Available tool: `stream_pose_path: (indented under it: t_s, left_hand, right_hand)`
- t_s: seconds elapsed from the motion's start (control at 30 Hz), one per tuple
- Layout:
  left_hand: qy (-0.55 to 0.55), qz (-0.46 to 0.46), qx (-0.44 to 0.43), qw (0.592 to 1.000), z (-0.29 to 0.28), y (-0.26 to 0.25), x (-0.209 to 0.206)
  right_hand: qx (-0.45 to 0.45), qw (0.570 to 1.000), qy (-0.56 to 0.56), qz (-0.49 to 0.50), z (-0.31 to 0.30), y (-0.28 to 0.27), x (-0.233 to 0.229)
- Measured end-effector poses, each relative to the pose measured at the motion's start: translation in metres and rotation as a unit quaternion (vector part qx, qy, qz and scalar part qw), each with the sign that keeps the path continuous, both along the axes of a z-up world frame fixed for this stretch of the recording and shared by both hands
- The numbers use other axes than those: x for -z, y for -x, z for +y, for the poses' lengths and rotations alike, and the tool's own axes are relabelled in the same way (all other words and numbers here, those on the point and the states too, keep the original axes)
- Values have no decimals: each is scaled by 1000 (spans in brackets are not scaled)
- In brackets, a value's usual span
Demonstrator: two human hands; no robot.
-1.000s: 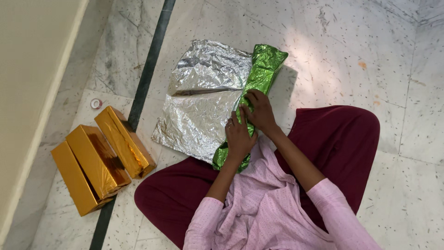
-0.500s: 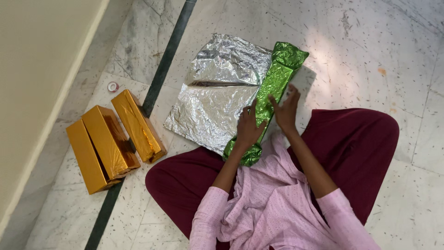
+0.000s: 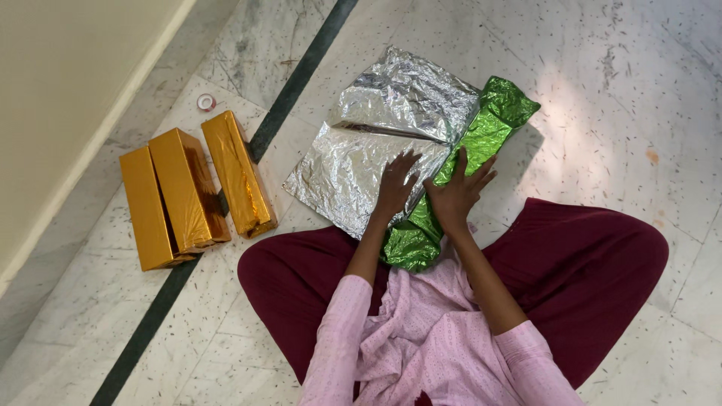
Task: The person sits on the floor and wraps a rectangular red box with green metallic wrapping paper. They fold the paper around the box, tuck the ends, and smooth the surface to complete the wrapping.
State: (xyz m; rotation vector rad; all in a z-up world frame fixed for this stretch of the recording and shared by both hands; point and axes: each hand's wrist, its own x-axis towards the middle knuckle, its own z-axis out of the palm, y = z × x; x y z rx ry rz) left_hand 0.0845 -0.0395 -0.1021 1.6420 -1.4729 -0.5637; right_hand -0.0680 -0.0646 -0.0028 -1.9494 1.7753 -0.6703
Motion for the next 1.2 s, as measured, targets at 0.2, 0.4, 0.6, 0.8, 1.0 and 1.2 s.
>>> stream_pose_path:
  t_s: [0.2,0.4,0.6,0.8,1.0,1.2]
  left_hand:
    - [16,-289,-45,956,-2,-13,-7]
    - [-22,-315,-85,945,-14,-23,-12]
    - [-29,-328,-118,937,-34,-52,-8]
    - [9,-338,-169,926,-52,-97,-4]
    - [-54,-332,-192,922,-44,-118,-7]
    - [-100,-349,-210,908,-20,-75,-7]
  right_hand:
    - [2,1000,-11,-5,-3,3,-1]
    - [-31,998,61,-12,-9,24,14]
    - [-7,1000,-17,-15,-9,18,10]
    - [-51,998,28,32,-38,13,9]
    - [-163,985,-12,52,-149,13,1]
    - [-175,977,-44,110,-209,13,-13]
